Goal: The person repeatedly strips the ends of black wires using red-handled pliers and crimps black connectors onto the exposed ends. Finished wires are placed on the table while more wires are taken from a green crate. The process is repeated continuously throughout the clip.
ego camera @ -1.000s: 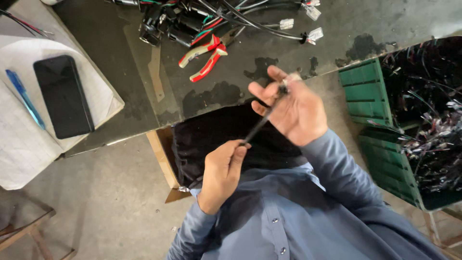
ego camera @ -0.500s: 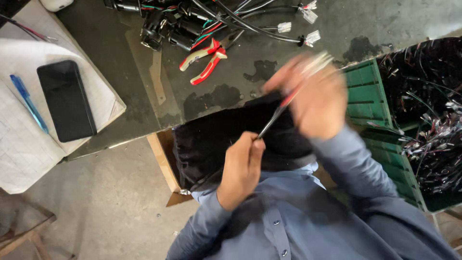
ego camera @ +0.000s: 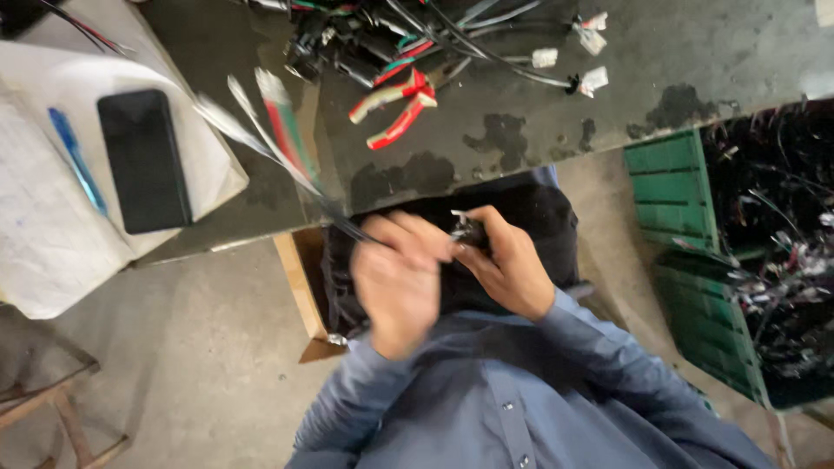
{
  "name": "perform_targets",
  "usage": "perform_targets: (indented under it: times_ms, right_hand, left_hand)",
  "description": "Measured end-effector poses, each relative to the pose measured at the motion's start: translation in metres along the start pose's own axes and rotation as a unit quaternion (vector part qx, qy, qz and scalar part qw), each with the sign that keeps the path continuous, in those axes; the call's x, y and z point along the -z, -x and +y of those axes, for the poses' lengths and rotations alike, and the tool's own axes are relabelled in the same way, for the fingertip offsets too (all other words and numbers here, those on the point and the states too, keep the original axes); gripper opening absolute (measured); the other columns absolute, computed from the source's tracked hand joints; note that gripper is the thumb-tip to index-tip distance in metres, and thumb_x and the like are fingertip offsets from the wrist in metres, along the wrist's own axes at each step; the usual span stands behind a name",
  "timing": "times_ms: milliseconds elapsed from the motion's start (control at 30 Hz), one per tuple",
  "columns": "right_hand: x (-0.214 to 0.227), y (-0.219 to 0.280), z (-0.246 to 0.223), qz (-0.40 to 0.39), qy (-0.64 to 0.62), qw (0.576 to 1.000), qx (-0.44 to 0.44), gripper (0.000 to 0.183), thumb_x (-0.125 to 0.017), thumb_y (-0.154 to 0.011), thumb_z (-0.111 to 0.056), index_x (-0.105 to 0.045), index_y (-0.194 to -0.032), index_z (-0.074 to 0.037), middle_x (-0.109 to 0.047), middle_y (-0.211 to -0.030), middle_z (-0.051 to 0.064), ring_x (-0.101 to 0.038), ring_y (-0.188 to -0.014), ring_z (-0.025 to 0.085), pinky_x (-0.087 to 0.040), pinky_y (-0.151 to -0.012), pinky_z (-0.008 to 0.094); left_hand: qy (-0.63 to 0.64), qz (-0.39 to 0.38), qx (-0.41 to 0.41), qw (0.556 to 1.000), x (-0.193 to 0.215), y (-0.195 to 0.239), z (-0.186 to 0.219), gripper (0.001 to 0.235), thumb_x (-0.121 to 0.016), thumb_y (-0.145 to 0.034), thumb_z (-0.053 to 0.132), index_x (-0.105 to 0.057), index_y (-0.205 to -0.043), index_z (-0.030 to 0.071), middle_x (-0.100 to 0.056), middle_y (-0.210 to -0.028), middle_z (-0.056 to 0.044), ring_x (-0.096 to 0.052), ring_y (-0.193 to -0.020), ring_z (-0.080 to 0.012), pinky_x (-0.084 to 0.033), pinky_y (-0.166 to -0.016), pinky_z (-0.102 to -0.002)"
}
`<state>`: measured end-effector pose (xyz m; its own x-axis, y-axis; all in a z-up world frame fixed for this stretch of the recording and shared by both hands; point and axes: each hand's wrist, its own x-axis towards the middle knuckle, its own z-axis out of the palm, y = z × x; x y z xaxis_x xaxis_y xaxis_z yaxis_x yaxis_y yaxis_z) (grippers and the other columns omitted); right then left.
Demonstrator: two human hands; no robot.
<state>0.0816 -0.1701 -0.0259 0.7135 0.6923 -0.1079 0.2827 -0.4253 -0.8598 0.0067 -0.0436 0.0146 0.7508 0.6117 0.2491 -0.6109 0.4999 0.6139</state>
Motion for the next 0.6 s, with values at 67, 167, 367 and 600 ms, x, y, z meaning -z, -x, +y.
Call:
perform_targets:
  times_ms: [67,167,367,600]
  right_hand:
    - [-0.009,0.012,0.003,0.008,0.019,1.000,0.012,0.038,-0.069,-0.097,-0.025,-0.055,-0.124,-0.003,-0.066,-0.091,0.017,-0.068,-0.084,0.037,-0.052,-0.072,0.041]
    - [-0.015,0.013,0.001,0.012,0.016,0.998,0.053,0.037,-0.062,-0.101,-0.023,-0.053,-0.130,-0.002,-0.065,-0.103,0.019,-0.065,-0.095,0.037,-0.051,-0.081,0.042]
    - [-0.008,0.015,0.009,0.011,-0.017,0.998,0.061,0.034,-0.058,-0.105,-0.022,-0.054,-0.133,-0.003,-0.064,-0.121,0.017,-0.058,-0.115,0.037,-0.047,-0.099,0.043]
    - [0.000,0.010,0.002,0.019,0.068,0.992,0.101,0.038,-0.068,-0.092,-0.017,-0.060,-0.127,-0.004,-0.064,-0.106,0.015,-0.056,-0.106,0.037,-0.045,-0.098,0.043]
  left_hand:
    - [0.120,0.036,0.011,0.992,0.004,0.002,-0.001,0.041,-0.053,-0.120,0.036,-0.051,-0.091,0.007,-0.052,-0.081,-0.004,-0.049,-0.075,-0.0145,-0.039,-0.071,-0.030]
    - [0.090,0.044,0.060,0.993,0.014,-0.015,0.004,0.029,-0.059,-0.112,0.033,-0.055,-0.097,0.009,-0.050,-0.081,-0.004,-0.049,-0.073,-0.0148,-0.043,-0.072,-0.030]
    - [-0.541,0.048,0.101,0.833,0.017,-0.013,0.030,0.046,-0.079,-0.088,0.015,-0.061,-0.129,0.001,-0.074,-0.102,-0.009,-0.076,-0.094,-0.0211,-0.057,-0.086,-0.030]
    - [-0.497,0.012,0.047,0.866,0.034,0.023,0.006,0.027,-0.074,-0.096,0.001,-0.066,-0.121,-0.004,-0.074,-0.114,-0.015,-0.072,-0.105,-0.0225,-0.057,-0.096,-0.031]
